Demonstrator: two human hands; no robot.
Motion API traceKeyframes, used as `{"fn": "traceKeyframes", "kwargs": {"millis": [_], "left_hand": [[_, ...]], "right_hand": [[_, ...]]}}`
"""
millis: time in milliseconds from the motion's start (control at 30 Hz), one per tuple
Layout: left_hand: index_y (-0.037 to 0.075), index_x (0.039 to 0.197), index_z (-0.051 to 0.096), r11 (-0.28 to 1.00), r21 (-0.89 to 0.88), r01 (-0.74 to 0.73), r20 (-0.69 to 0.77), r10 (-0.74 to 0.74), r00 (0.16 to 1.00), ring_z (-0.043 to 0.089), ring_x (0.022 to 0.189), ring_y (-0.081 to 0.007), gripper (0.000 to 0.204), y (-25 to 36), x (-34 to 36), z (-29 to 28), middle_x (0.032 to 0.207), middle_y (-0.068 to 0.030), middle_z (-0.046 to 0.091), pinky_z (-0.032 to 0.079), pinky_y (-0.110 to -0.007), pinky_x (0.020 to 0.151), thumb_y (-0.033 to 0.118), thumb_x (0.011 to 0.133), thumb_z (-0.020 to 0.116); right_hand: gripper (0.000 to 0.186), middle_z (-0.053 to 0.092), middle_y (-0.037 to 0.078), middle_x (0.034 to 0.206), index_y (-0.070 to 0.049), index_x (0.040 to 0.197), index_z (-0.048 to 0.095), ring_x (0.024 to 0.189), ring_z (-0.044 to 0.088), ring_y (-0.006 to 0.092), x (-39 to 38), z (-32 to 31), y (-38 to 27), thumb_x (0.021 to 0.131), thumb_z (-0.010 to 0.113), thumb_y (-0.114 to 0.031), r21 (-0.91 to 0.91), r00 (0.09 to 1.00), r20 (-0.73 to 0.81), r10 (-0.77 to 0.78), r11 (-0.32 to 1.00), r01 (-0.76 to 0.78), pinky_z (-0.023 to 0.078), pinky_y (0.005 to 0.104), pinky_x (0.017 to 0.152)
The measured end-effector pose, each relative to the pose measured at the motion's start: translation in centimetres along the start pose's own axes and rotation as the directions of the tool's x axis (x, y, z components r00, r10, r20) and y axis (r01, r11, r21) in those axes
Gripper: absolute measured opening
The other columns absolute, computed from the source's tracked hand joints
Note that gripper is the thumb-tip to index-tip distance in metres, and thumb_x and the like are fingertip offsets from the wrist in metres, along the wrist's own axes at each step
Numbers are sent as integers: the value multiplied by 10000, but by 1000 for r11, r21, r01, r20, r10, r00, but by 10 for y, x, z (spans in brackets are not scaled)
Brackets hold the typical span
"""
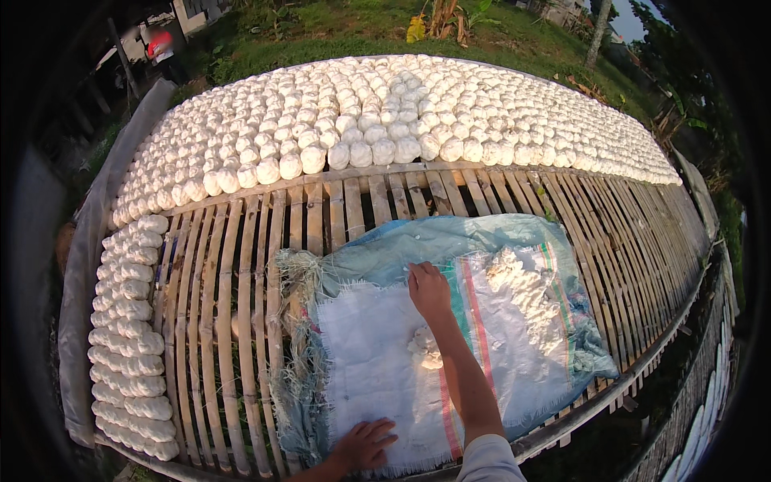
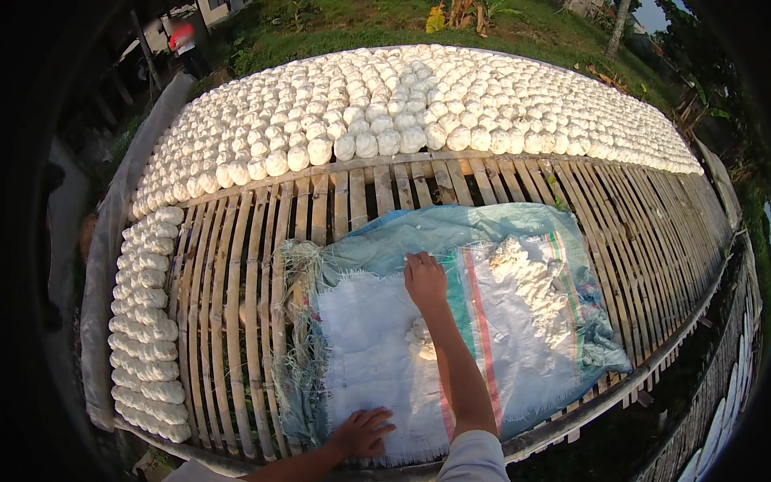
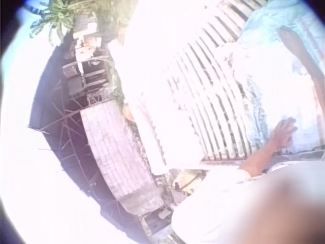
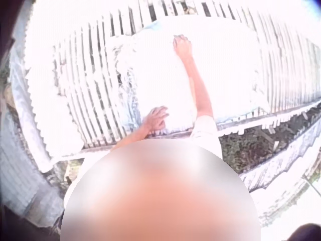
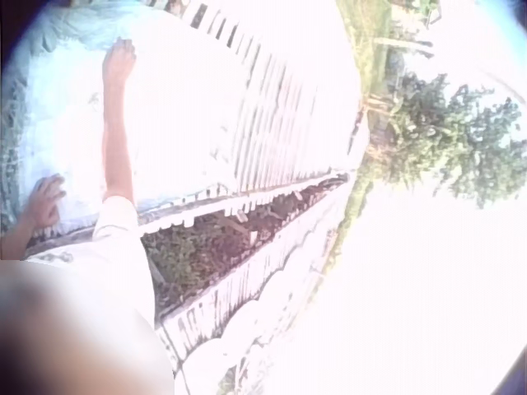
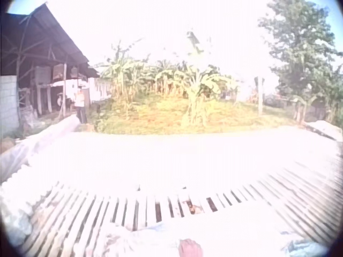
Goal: The person repeatedly scoops a white dough-like material from a sack, rolls it into a ball between both hands, and places each formed ball onto a bamboo drying rack. The process is repeated continuously throughout the clip.
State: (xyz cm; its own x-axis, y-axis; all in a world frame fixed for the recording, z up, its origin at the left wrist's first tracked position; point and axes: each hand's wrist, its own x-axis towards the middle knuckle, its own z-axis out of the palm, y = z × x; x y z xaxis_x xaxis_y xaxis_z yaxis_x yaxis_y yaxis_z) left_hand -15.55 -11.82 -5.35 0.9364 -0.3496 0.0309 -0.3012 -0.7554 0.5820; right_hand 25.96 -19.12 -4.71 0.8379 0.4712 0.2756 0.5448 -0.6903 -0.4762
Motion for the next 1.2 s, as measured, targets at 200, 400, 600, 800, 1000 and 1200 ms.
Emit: {"fn": "traceKeyframes", "kwargs": {"millis": [200,400,600,800,1000,1200], "left_hand": [[166,1361,661,997,-68,-29,-43,26,999,499,1437,-290,527,1,3,-5,1547,-98,537,446,-496,1086,359,875,729],[166,1371,657,999,-36,-8,14,8,1000,471,1460,-281,536,2,3,-7,1573,-95,508,442,-496,1089,370,880,724],[170,1368,657,1000,-1,18,102,-18,995,467,1462,-278,522,1,1,-3,1565,-96,511,444,-502,1074,338,877,711],[116,1298,684,997,-81,6,-83,-13,996,463,1408,-393,532,1,0,9,1518,-172,531,392,-568,1137,263,787,695],[184,1365,660,998,-52,-17,-41,15,999,471,1457,-267,532,2,-1,2,1568,-83,508,442,-513,1063,350,862,714],[175,1358,662,1000,7,0,34,-1,999,490,1433,-270,553,4,2,-7,1536,-99,539,462,-494,1045,362,842,735]], "right_hand": [[191,669,134,1100,-132,1081,783,1009,718,372,44,50,24,916,706,-191,-200,963,266,49,980,5,606,496,855],[166,662,144,1100,-109,974,764,1004,714,387,53,60,44,859,737,-225,-243,947,317,45,969,35,607,500,856],[225,724,139,1053,-90,1021,761,983,737,368,48,38,60,844,768,-229,-244,938,347,7,966,83,614,465,843],[215,765,93,986,-30,1087,749,821,721,190,31,2,63,935,784,-177,764,930,-109,352,627,-149,584,327,773],[185,764,45,942,-24,1093,752,810,712,120,-53,-62,39,984,764,-173,888,873,47,486,380,-259,546,272,729],[244,737,60,1158,-123,1110,789,1084,681,254,-150,-72,9,868,768,-131,-51,993,17,-113,992,114,543,417,872]]}}
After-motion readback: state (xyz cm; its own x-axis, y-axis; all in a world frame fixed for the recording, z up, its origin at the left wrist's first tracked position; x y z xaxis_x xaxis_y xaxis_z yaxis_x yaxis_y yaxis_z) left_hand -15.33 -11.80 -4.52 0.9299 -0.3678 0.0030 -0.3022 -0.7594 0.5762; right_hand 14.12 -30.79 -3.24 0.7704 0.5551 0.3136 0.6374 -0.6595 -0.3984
